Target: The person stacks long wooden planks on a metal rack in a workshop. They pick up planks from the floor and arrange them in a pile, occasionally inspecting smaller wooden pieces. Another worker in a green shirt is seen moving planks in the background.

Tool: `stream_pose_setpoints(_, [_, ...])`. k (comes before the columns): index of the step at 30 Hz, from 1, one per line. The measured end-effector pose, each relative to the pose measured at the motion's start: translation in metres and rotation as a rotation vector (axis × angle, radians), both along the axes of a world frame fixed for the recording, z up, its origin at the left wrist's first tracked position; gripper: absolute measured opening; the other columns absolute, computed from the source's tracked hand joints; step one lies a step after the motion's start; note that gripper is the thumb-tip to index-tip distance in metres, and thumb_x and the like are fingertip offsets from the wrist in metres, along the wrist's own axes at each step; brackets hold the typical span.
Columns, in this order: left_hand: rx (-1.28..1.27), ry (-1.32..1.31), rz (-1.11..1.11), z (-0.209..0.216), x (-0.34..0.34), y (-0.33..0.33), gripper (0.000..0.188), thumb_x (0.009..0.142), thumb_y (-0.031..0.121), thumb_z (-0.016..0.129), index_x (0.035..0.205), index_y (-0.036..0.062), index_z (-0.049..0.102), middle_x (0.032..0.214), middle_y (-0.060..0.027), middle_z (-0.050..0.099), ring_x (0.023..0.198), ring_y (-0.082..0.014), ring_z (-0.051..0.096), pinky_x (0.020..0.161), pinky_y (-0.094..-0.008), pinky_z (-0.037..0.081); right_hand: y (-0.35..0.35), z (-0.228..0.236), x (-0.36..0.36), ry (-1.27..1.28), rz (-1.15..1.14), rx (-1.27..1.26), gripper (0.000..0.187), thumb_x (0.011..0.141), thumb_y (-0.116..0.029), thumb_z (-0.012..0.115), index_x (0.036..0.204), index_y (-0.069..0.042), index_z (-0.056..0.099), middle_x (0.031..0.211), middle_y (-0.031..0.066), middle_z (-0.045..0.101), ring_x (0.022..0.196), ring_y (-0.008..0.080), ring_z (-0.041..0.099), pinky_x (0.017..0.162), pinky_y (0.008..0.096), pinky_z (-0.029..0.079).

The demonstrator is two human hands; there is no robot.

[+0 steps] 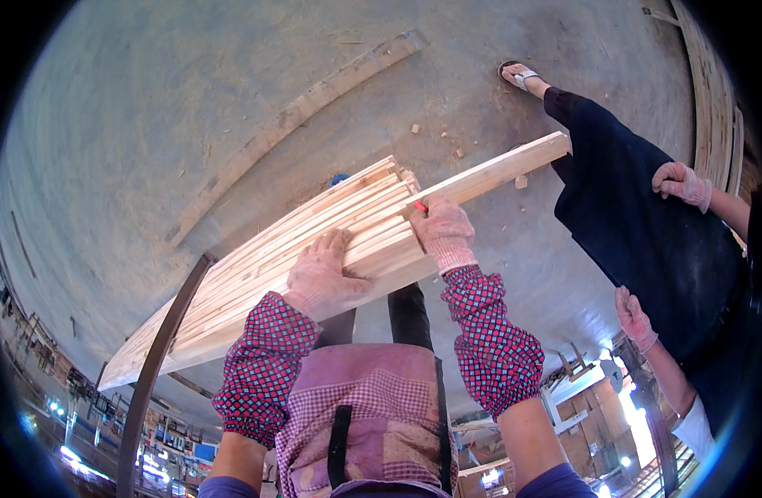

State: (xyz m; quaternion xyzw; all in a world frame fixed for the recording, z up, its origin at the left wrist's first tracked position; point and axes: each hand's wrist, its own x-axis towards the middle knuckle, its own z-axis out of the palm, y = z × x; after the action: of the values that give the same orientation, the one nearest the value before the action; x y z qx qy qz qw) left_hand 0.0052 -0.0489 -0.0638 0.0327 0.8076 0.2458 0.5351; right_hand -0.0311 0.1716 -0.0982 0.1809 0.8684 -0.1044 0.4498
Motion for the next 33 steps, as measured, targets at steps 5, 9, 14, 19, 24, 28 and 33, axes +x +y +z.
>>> stream_pose_setpoints(5, [-0.007, -0.029, 0.001, 0.005, -0.005, 0.001, 0.091, 0.067, 0.047, 0.072, 0.139, 0.0029, 0.039, 0.142, -0.0163, 0.041, 0.132, -0.0318, 0.038, 0.11, -0.0378, 0.03, -0.005, 0.006, -0.01, -0.171, -0.054, 0.083, 0.04, 0.081, -0.035, 0.063, 0.115, -0.013, 0.062, 0.113, 0.0142, 0.065, 0.104, 0.0307, 0.064, 0.075, 0.0487, 0.053])
stream_pose_setpoints(9, [-0.028, -0.07, 0.022, 0.004, -0.006, 0.001, 0.098, 0.062, 0.053, 0.076, 0.14, 0.0044, 0.039, 0.144, -0.0172, 0.039, 0.135, -0.0317, 0.035, 0.113, -0.0366, 0.029, -0.007, 0.007, -0.019, -0.338, -0.049, 0.133, 0.037, 0.082, -0.033, 0.063, 0.113, -0.014, 0.064, 0.114, 0.0149, 0.065, 0.107, 0.0312, 0.063, 0.072, 0.0524, 0.054])
stream_pose_setpoints(14, [-0.012, -0.023, 0.004, 0.004, -0.003, 0.0, 0.091, 0.067, 0.048, 0.071, 0.14, 0.0029, 0.039, 0.142, -0.0152, 0.041, 0.132, -0.0313, 0.038, 0.11, -0.037, 0.03, 0.001, -0.002, -0.009, -0.282, -0.046, 0.142, 0.029, 0.081, -0.027, 0.063, 0.104, -0.01, 0.068, 0.11, 0.0166, 0.066, 0.106, 0.0331, 0.064, 0.073, 0.0536, 0.053])
stream_pose_setpoints(19, [-0.003, -0.122, 0.042, 0.016, -0.018, 0.004, 0.095, 0.067, 0.049, 0.071, 0.142, 0.0026, 0.035, 0.142, -0.0159, 0.042, 0.132, -0.0314, 0.039, 0.111, -0.0358, 0.03, 0.023, 0.031, 0.005, -0.094, -0.193, 0.075, 0.031, 0.08, -0.025, 0.062, 0.102, -0.005, 0.068, 0.101, 0.0173, 0.069, 0.097, 0.0324, 0.066, 0.077, 0.0469, 0.052])
stream_pose_setpoints(24, [-0.052, -0.237, 0.145, 0.014, -0.022, 0.002, 0.095, 0.07, 0.047, 0.069, 0.145, 0.0022, 0.031, 0.144, -0.0174, 0.039, 0.135, -0.033, 0.036, 0.11, -0.0375, 0.032, 0.052, 0.066, 0.04, 0.117, -0.47, -0.073, 0.032, 0.079, -0.026, 0.066, 0.101, -0.002, 0.067, 0.092, 0.0155, 0.071, 0.089, 0.0281, 0.068, 0.077, 0.0373, 0.052])
stream_pose_setpoints(28, [0.081, -0.069, 0.284, 0.026, -0.02, 0.016, 0.084, 0.078, 0.038, 0.067, 0.144, 0.0001, 0.032, 0.14, -0.0209, 0.044, 0.131, -0.0331, 0.042, 0.108, -0.0358, 0.034, 0.048, 0.089, 0.075, 0.17, -0.803, -0.292, 0.029, 0.08, -0.021, 0.069, 0.1, 0.001, 0.066, 0.09, 0.0149, 0.07, 0.083, 0.0219, 0.068, 0.074, 0.0308, 0.052])
stream_pose_setpoints(33, [0.479, -0.103, 0.957, 0.047, 0.018, 0.04, 0.042, 0.091, 0.017, 0.055, 0.128, -0.0022, 0.051, 0.119, -0.0107, 0.06, 0.11, -0.0178, 0.055, 0.094, -0.0274, 0.043, 0.005, 0.137, 0.083, 0.284, -0.753, -0.48, 0.027, 0.083, -0.019, 0.068, 0.102, 0.0, 0.064, 0.092, 0.0147, 0.07, 0.084, 0.0221, 0.068, 0.075, 0.0323, 0.053])
